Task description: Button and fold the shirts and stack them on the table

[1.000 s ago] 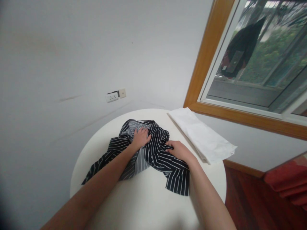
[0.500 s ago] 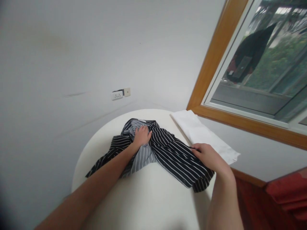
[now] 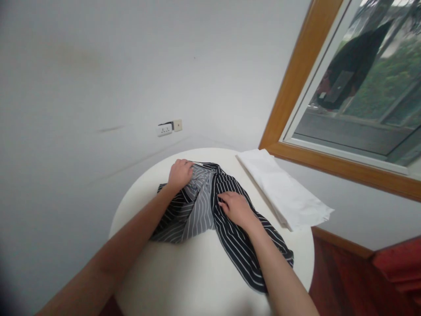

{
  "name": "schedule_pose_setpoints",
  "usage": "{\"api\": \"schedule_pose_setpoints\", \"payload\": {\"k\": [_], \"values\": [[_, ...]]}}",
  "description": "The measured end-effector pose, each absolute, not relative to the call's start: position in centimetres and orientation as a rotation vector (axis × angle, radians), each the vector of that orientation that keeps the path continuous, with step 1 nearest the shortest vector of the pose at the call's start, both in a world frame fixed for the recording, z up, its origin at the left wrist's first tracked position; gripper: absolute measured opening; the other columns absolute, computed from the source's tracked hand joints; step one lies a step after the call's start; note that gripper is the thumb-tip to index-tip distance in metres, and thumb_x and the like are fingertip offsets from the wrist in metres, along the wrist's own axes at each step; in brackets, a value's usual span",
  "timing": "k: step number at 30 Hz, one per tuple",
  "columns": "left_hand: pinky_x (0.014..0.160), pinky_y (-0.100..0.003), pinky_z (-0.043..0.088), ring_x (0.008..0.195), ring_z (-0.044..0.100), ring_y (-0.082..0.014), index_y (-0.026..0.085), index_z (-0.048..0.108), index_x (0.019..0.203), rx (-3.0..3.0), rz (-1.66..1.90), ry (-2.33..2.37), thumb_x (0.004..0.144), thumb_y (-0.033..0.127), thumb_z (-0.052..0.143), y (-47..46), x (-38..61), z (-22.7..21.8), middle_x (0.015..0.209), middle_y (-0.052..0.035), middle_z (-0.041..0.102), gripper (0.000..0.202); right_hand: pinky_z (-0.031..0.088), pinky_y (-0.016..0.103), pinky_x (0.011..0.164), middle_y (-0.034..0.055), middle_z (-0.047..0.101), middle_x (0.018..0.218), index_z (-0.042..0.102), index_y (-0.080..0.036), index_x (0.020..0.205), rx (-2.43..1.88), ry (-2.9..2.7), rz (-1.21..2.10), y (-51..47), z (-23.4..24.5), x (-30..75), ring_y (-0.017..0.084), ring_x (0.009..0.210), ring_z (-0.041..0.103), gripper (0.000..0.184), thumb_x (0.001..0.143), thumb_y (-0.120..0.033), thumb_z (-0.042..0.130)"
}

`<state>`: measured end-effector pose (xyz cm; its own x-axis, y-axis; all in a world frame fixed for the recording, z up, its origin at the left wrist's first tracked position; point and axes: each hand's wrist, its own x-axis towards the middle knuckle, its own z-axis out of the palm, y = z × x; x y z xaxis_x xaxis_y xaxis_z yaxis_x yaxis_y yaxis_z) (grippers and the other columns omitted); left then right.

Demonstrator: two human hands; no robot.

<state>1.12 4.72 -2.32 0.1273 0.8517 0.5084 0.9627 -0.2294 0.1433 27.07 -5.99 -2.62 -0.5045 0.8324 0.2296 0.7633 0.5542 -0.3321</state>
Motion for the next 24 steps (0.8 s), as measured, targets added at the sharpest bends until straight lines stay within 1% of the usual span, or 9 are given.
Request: {"api": "schedule_pose_setpoints", "payload": {"k": [2,4,6,7,10,15,17,20,24], "values": [[0.089,-0.045,0.041,0.11,0.049,-0.0334,0.015,0.067,0.106,-2.04,-0.609,-2.008,0.089,0.033,0.04,4.8,-1.7,-2.2,0.107,-0.0185,0.061,0.037,0.035,0.044,0.106,0.0103,0.046,0.142,0.049,-0.024,0.137,-1.375,-2.436,0.203,-6.1,-4.1,25.8,0.025,0.13,0.043,0.046,0.095,-0.042,0.04],[0.084,-0.045,0.043,0.106,0.051,-0.0352,0.011,0.069,0.1,-1.918,-0.482,-2.182,0.09,0.04,0.038,4.5,-3.9,-2.8,0.104,-0.021,0.061,0.044,0.027,0.054,0.109,0.0099,0.026,0.154,0.038,-0.027,0.144,-1.463,-2.428,0.168,-6.1,-5.6,25.1,0.03,0.14,0.026,0.056,0.094,-0.052,0.039],[0.081,-0.044,0.044,0.103,0.053,-0.0356,0.01,0.068,0.099,-1.848,-0.411,-2.302,0.091,0.048,0.033,4.1,-5.3,-4.0,0.102,-0.0218,0.062,0.052,0.018,0.063,0.109,0.0093,0.011,0.158,0.029,-0.029,0.148,-1.517,-2.446,0.175,-6.0,-6.8,24.8,0.032,0.143,0.013,0.066,0.091,-0.061,0.037],[0.08,-0.043,0.044,0.103,0.054,-0.0354,0.009,0.067,0.1,-1.829,-0.398,-2.339,0.091,0.05,0.031,3.8,-5.6,-4.6,0.102,-0.0217,0.063,0.055,0.014,0.065,0.108,0.0091,0.007,0.158,0.027,-0.029,0.148,-1.533,-2.462,0.188,-5.9,-7.3,24.7,0.033,0.144,0.009,0.069,0.089,-0.064,0.036],[0.08,-0.042,0.045,0.102,0.056,-0.0353,0.008,0.065,0.102,-1.81,-0.395,-2.372,0.09,0.057,0.029,3.1,-5.7,-5.9,0.104,-0.0219,0.063,0.061,0.006,0.066,0.109,0.0073,0.008,0.158,0.026,-0.031,0.148,-1.555,-2.495,0.214,-5.5,-8.1,24.8,0.031,0.145,0.005,0.071,0.088,-0.067,0.034],[0.078,-0.041,0.045,0.102,0.056,-0.0348,0.008,0.065,0.1,-1.901,-0.379,-2.342,0.087,0.063,0.034,2.6,-5.0,-6.4,0.103,-0.0223,0.062,0.065,0.004,0.062,0.111,0.0042,0.016,0.157,0.029,-0.033,0.147,-1.548,-2.502,0.208,-4.9,-8.2,25.6,0.026,0.145,0.006,0.064,0.091,-0.064,0.031],[0.078,-0.04,0.046,0.102,0.056,-0.0335,0.011,0.066,0.098,-1.993,-0.34,-2.292,0.087,0.059,0.039,2.4,-4.5,-6.4,0.104,-0.0207,0.061,0.056,0.006,0.061,0.112,0.0043,0.02,0.157,0.031,-0.033,0.146,-1.532,-2.517,0.203,-4.6,-8.2,26.2,0.025,0.145,0.009,0.061,0.092,-0.061,0.032],[0.078,-0.038,0.045,0.104,0.055,-0.0311,0.015,0.066,0.096,-2.103,-0.302,-2.179,0.088,0.046,0.044,2.3,-3.9,-6.2,0.106,-0.0175,0.061,0.039,0.009,0.057,0.113,0.0053,0.025,0.155,0.036,-0.03,0.144,-1.465,-2.552,0.202,-4.0,-8.1,27.3,0.025,0.144,0.014,0.058,0.093,-0.057,0.037],[0.076,-0.037,0.043,0.1,0.056,-0.0301,0.017,0.064,0.095,-2.014,-0.479,-2.166,0.089,0.041,0.042,2.2,-4.2,-5.3,0.101,-0.0146,0.064,0.033,0.012,0.055,0.113,0.0064,0.031,0.152,0.043,-0.029,0.14,-1.362,-2.577,0.235,-3.5,-8.0,29.1,0.025,0.142,0.021,0.056,0.091,-0.055,0.043]]}}
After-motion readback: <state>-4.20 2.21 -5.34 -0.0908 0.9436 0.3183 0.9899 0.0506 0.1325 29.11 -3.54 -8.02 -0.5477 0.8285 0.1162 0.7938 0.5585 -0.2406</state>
